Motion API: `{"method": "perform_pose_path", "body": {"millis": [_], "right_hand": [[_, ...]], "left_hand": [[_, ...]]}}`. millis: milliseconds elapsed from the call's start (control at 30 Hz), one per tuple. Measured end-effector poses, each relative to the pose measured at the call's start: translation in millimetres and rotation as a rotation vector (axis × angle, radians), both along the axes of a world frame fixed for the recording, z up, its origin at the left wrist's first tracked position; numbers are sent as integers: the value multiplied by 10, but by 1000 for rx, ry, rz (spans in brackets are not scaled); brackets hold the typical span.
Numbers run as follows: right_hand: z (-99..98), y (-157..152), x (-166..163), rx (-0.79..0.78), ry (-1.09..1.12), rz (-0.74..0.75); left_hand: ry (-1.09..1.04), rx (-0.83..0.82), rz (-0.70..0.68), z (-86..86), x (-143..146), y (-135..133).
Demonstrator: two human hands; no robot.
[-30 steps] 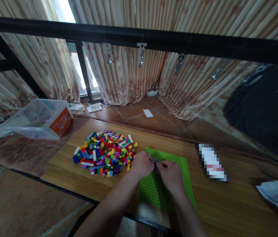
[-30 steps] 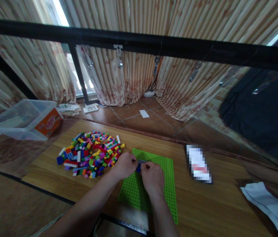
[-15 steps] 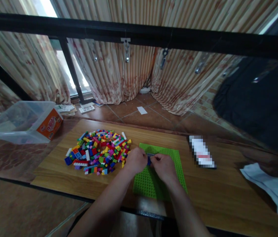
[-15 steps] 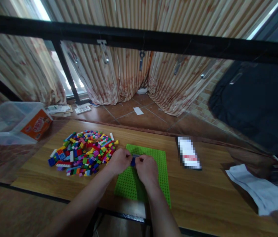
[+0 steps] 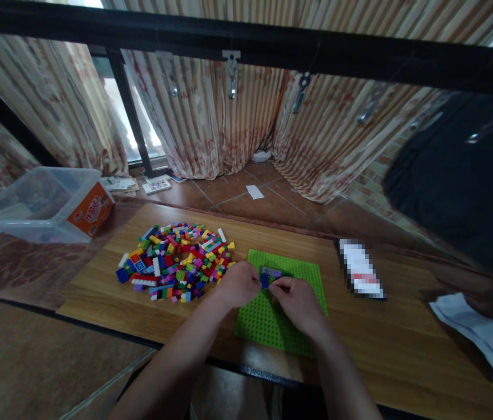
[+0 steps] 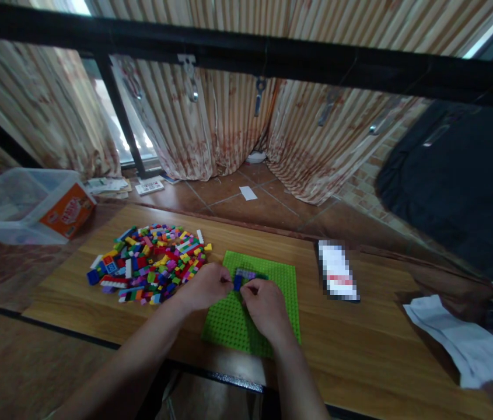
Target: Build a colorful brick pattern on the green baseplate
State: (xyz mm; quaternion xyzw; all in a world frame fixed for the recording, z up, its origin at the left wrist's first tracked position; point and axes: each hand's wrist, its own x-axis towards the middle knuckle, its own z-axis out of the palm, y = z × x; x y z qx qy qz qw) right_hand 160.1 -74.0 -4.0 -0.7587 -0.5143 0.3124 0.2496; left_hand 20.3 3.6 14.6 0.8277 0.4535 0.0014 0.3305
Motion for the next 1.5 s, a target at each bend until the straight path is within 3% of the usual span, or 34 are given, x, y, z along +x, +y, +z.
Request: {"method": "perform_pose_path", "body": {"millis": [433, 1000, 1233, 1367, 1500], "right_hand": [[-34, 45, -40, -27, -28, -28], [-89, 61, -65, -11, -8, -57], [-180, 35, 21, -56, 17, -25], [-206, 61, 50, -91, 37, -25], [-154, 79, 39, -105, 43, -52]], "left_hand": [[12, -13, 13, 13, 44, -18], [-28, 13, 74, -123, 59, -47], [46, 91, 81, -124, 54, -158], [-73, 131, 106, -119, 12, -138], [-362, 147, 156, -59, -120, 4]]}}
